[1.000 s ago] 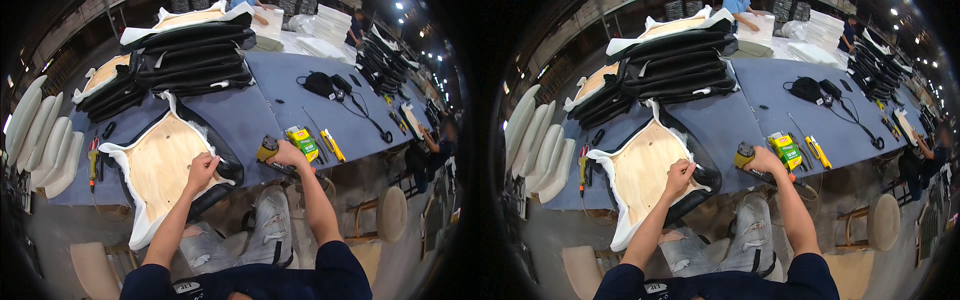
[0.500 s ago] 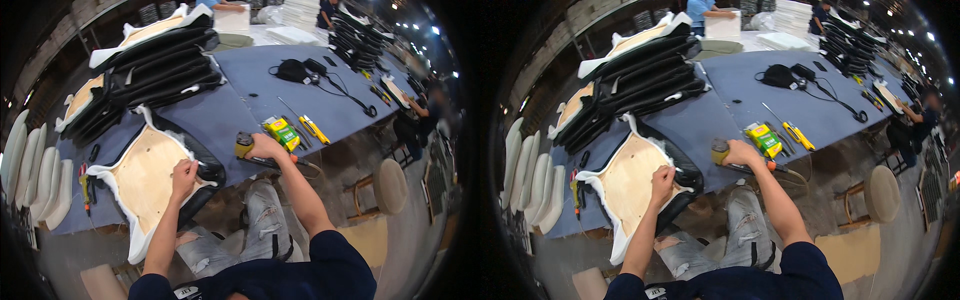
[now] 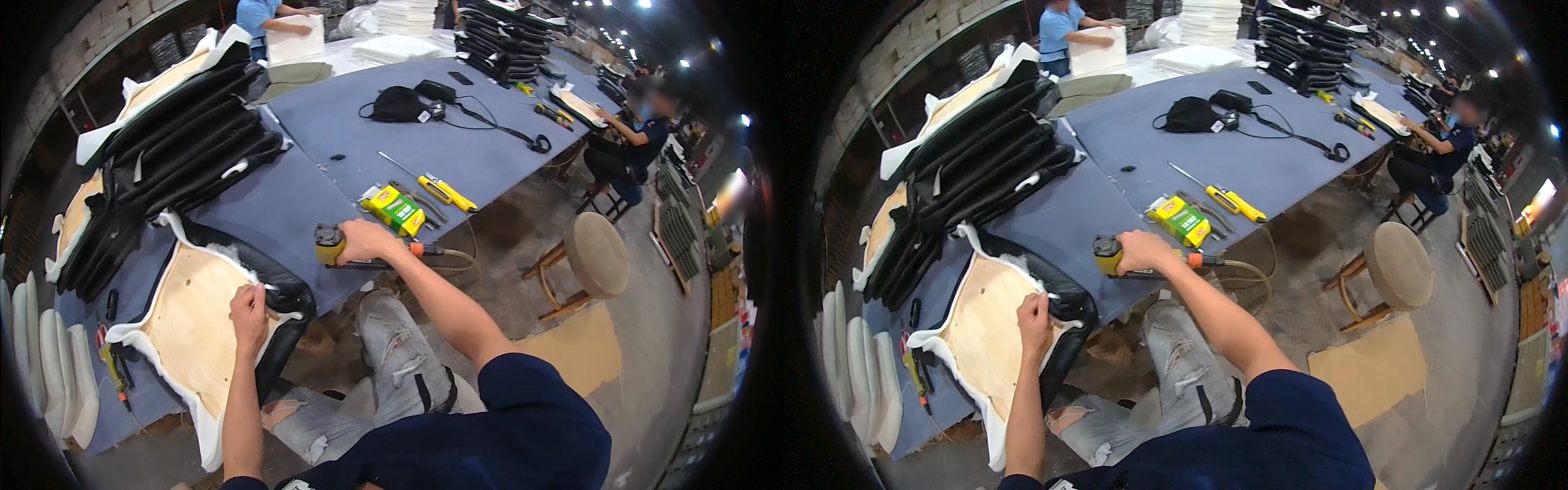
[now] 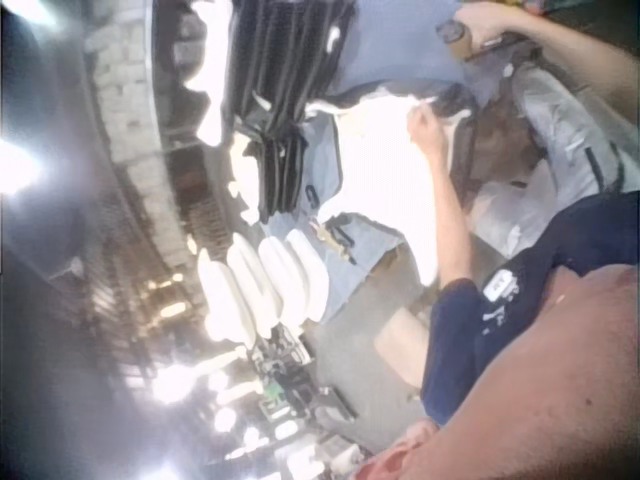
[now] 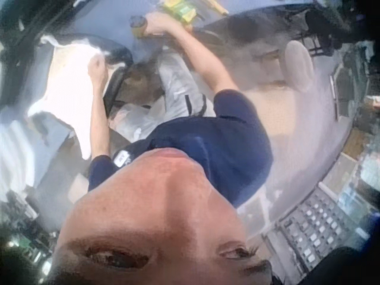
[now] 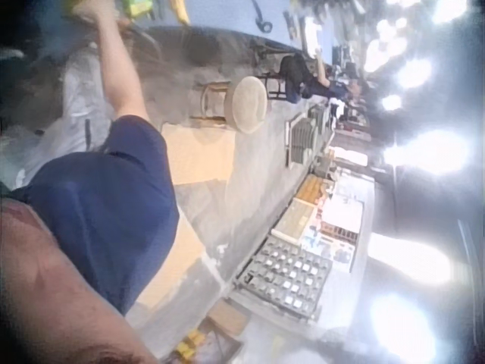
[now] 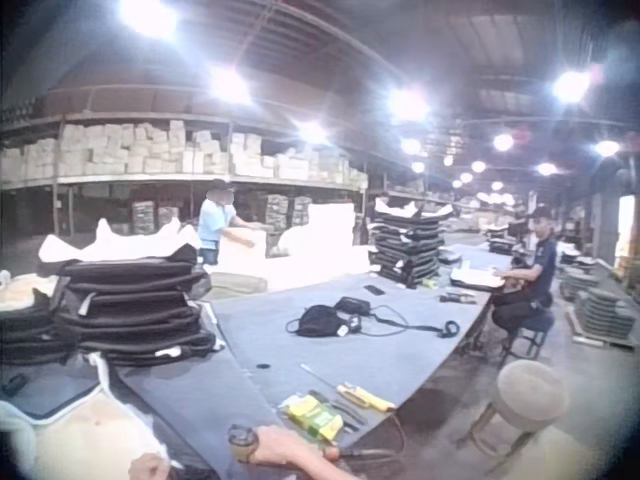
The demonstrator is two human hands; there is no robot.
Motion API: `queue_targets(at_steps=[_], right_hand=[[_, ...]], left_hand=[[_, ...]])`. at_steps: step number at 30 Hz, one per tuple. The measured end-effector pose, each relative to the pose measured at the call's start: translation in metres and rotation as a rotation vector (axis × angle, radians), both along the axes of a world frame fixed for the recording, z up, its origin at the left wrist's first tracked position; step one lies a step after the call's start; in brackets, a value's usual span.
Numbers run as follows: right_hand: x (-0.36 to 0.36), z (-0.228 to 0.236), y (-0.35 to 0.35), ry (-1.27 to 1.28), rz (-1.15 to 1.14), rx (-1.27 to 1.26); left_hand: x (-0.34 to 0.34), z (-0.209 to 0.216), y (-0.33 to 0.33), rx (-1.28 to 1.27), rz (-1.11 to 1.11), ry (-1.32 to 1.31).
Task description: The person staples black fabric onto a white foam seat base using a pneumatic staple gun and a screwdriver. They repeatedly pull the fabric taut, staple along the edges, and adjust the material to fit the contours of the seat.
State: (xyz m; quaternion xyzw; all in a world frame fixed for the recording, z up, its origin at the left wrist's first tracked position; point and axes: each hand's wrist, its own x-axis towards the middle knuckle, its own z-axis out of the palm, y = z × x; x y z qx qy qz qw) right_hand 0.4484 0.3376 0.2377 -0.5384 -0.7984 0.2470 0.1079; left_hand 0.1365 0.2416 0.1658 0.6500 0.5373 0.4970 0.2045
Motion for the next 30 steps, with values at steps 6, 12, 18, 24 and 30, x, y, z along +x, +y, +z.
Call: queue_targets(at_steps=[6, 12, 18, 24, 30], right_hand=[[-0.001, 0.004, -0.005, -0.012, -0.014, -0.019], [-0.002, 0.004, -0.003, -0.017, -0.009, -0.023], [-0.003, 0.009, -0.005, -0.053, -0.022, -0.033], [-0.001, 0.005, 0.000, -0.039, -0.015, 0.004], [-0.003, 0.004, 0.002, -0.027, -0.016, -0.034]], left_hand=[[0.005, 0.007, -0.003, -0.041, -0.013, -0.030], [0.004, 0.010, -0.004, -0.025, -0.023, -0.018], [0.003, 0.008, -0.005, -0.051, -0.013, -0.023], [0.001, 0.009, -0.002, -0.041, -0.007, 0.017], [0.002, 0.010, -0.004, -0.019, 0.001, 0.025]])
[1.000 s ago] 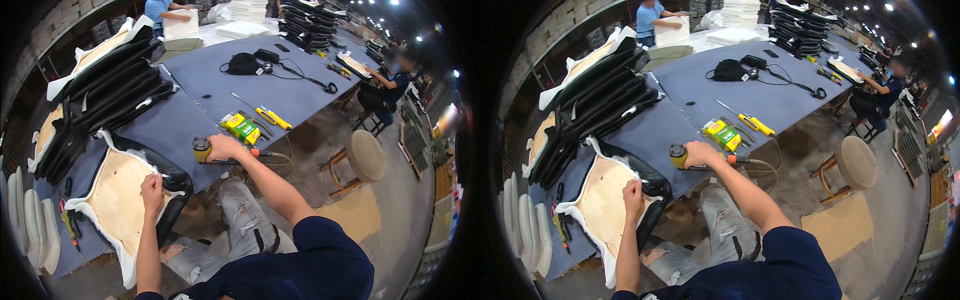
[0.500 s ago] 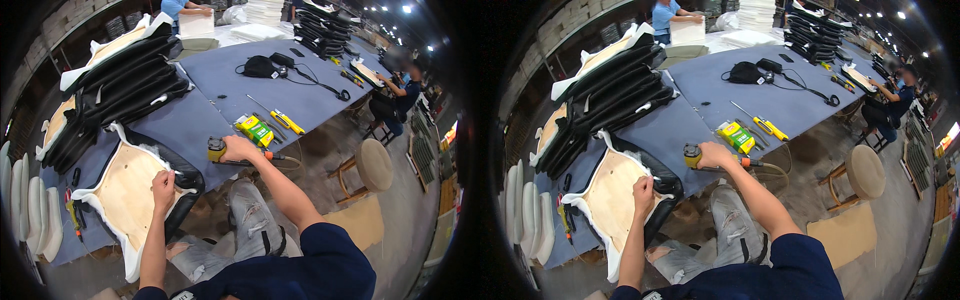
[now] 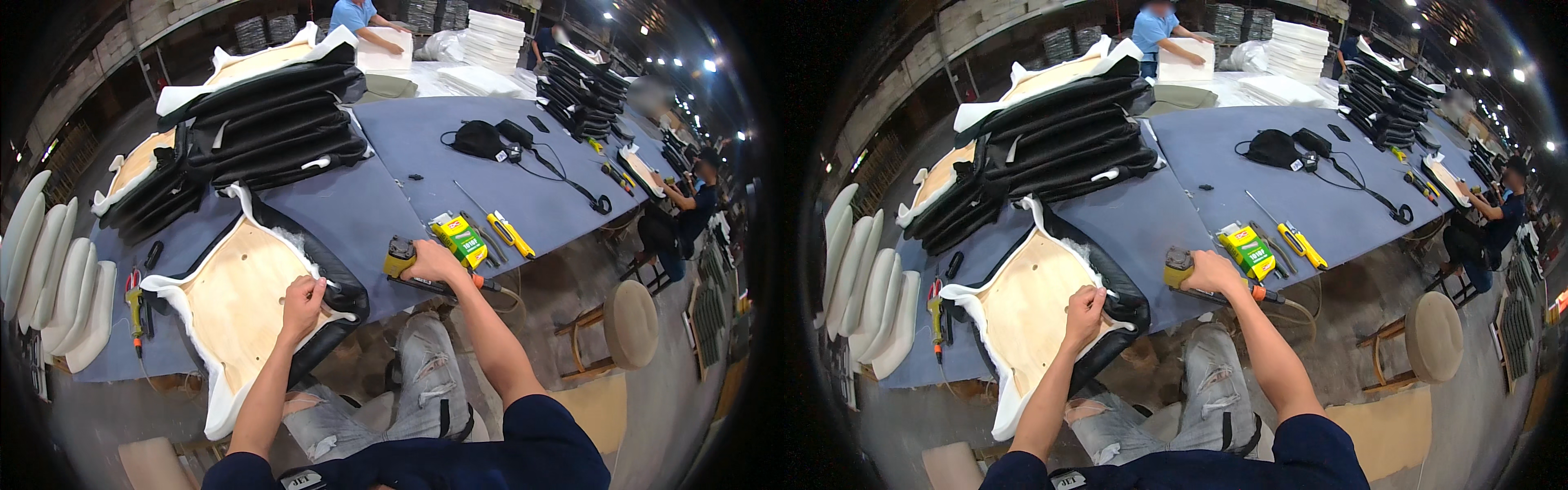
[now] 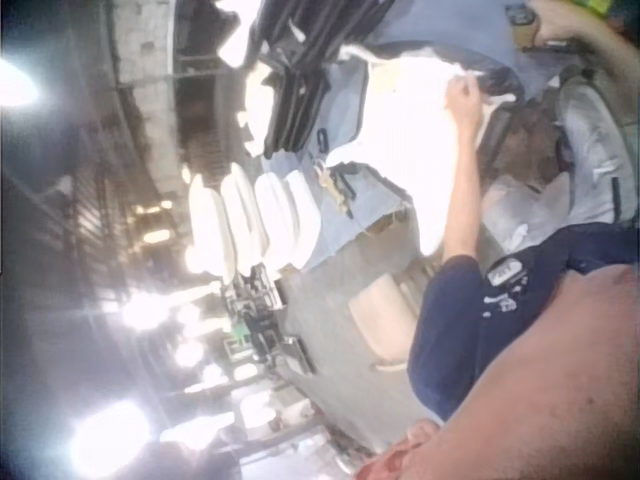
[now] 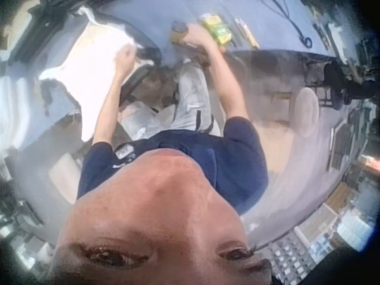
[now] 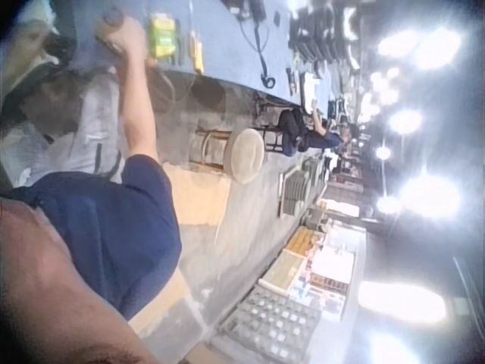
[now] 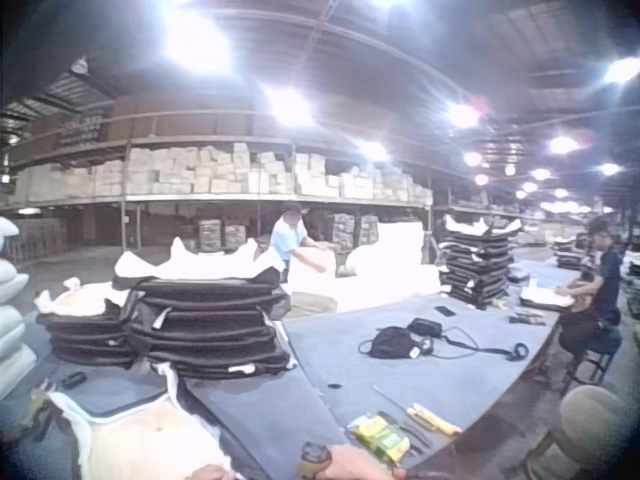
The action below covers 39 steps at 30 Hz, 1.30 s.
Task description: The person staples black fabric onto a white foam seat base using a pneumatic staple gun and a screwdriver. They repeatedly pull the fabric taut, staple along the edges, and adjust the material to fit the contours of the seat.
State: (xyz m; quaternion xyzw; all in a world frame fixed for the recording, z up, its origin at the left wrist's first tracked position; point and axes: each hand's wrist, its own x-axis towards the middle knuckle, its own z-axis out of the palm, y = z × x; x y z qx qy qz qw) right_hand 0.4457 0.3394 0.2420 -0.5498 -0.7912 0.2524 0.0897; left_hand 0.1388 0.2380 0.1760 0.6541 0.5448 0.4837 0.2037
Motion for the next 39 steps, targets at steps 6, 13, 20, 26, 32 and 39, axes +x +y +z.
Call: queue_targets(at_steps=[6, 13, 20, 26, 32, 39], right_hand=[[-0.003, 0.002, -0.001, 0.007, -0.013, 0.015], [-0.003, 0.007, -0.007, -0.008, -0.039, 0.012], [-0.003, 0.003, -0.004, -0.010, -0.034, 0.033], [-0.004, 0.001, -0.001, -0.023, -0.025, 0.006], [-0.004, 0.009, -0.007, -0.032, -0.030, 0.018], [-0.002, 0.005, -0.006, -0.016, -0.046, 0.053]], left_hand=[[-0.003, -0.003, 0.000, 0.018, 0.006, 0.002], [-0.002, -0.001, -0.001, 0.007, 0.015, 0.010], [0.000, 0.002, 0.000, 0.004, 0.004, 0.047], [-0.006, -0.004, 0.002, 0.030, 0.004, 0.023], [-0.001, 0.004, -0.003, -0.020, 0.004, 0.005], [-0.002, 0.004, -0.003, -0.025, 0.013, 0.041]])
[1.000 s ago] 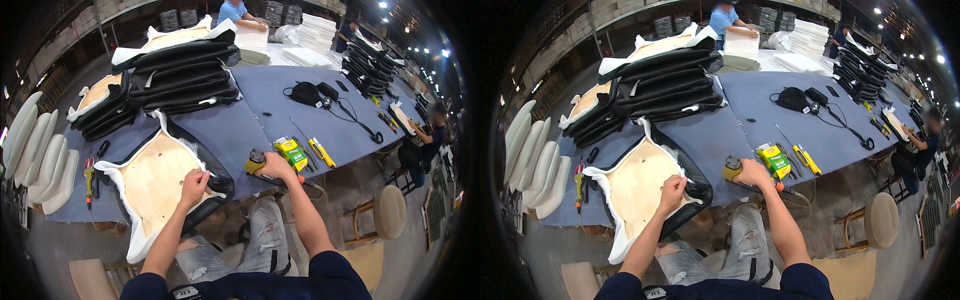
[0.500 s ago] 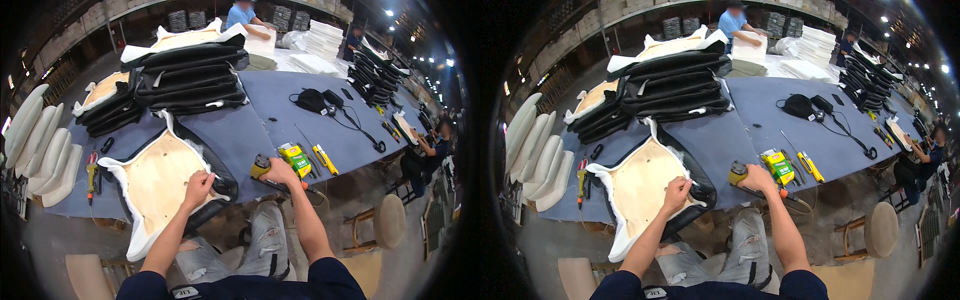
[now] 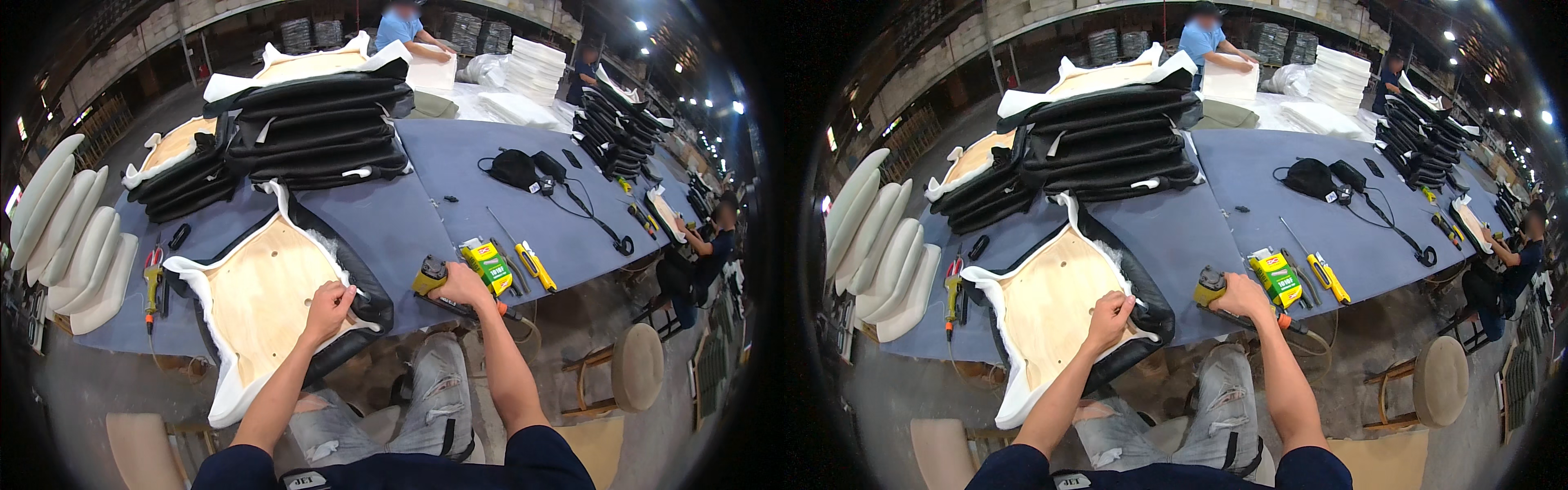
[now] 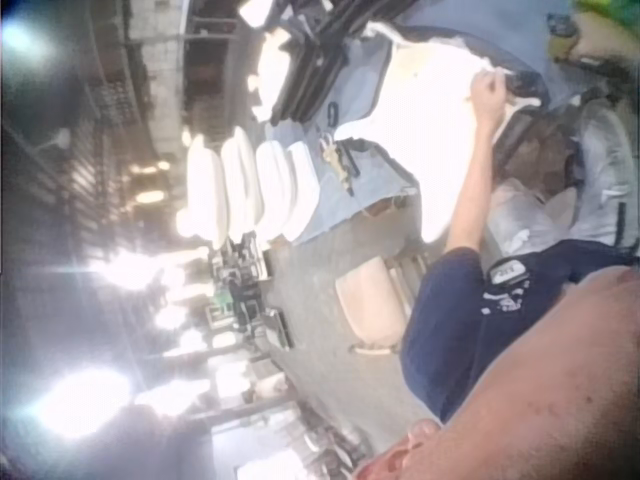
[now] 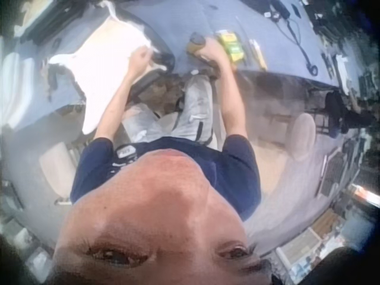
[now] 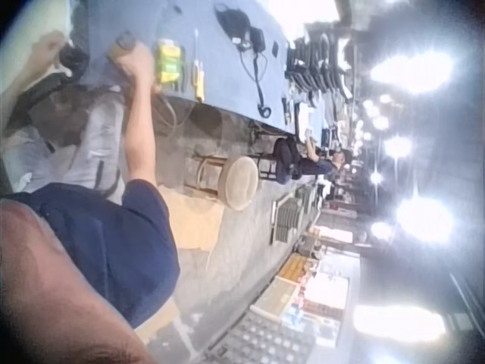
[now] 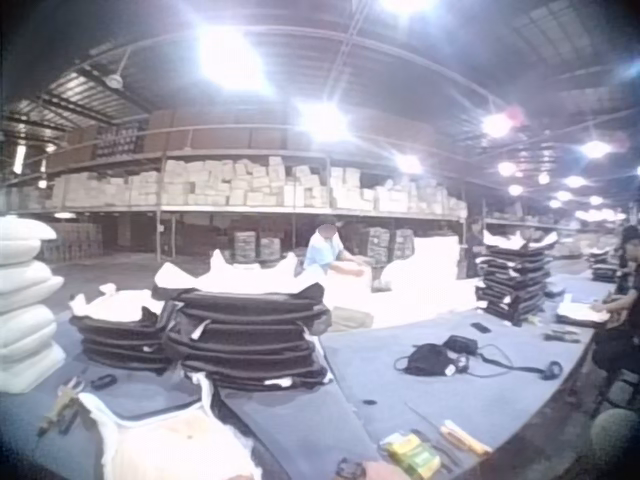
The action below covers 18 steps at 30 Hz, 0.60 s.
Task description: The person staples black fabric onto a white foam seat base using a pneumatic staple gun and a screwdriver. They repeatedly pull the fabric taut, staple along the edges, and adjust the material to fit the contours of the seat.
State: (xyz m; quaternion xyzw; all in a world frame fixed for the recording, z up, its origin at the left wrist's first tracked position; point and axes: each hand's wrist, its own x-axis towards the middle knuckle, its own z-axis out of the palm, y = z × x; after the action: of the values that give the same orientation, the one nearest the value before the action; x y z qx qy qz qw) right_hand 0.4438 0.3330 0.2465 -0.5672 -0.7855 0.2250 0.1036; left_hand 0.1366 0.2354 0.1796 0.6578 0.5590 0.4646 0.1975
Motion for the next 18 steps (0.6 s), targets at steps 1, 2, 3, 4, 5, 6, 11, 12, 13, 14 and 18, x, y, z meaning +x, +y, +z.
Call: queue_targets(at_steps=[1, 2, 3, 4, 5, 6, 11, 12, 13, 14, 18], right_hand=[[0.0001, -0.0018, 0.0004, -0.010, -0.003, -0.009], [-0.0007, -0.0001, -0.0001, -0.020, -0.006, -0.018], [-0.0012, 0.0009, -0.0001, -0.030, -0.010, -0.027], [-0.0012, 0.0006, 0.0009, -0.027, -0.004, -0.033], [-0.0011, 0.0002, 0.0019, -0.024, 0.000, -0.039], [-0.0009, -0.0003, 0.0023, -0.021, 0.005, -0.045], [-0.0011, -0.0012, 0.0016, -0.014, 0.011, -0.034], [-0.0011, -0.0014, 0.0014, -0.017, 0.012, -0.026], [-0.0012, -0.0015, 0.0028, -0.017, 0.013, -0.031], [-0.0008, -0.0025, 0.0034, -0.019, 0.014, -0.038], [0.0005, -0.0011, 0.0013, -0.028, -0.002, -0.029]], left_hand=[[-0.0006, -0.0005, -0.0004, 0.000, -0.001, 0.002], [-0.0008, 0.0000, -0.0008, 0.000, -0.002, 0.004], [-0.0008, 0.0003, -0.0011, 0.000, -0.004, 0.006], [-0.0008, 0.0004, -0.0013, -0.004, -0.001, 0.004], [-0.0008, 0.0009, -0.0013, -0.007, -0.001, 0.002], [-0.0009, 0.0010, -0.0014, -0.010, 0.000, 0.000], [-0.0005, 0.0006, -0.0022, -0.016, 0.002, -0.005], [0.0001, 0.0021, -0.0024, -0.013, 0.003, -0.001], [0.0000, 0.0024, -0.0010, 0.008, -0.002, -0.003], [0.0003, 0.0016, -0.0007, 0.027, -0.007, -0.006], [0.0029, -0.0003, 0.0010, 0.070, -0.012, -0.021]])
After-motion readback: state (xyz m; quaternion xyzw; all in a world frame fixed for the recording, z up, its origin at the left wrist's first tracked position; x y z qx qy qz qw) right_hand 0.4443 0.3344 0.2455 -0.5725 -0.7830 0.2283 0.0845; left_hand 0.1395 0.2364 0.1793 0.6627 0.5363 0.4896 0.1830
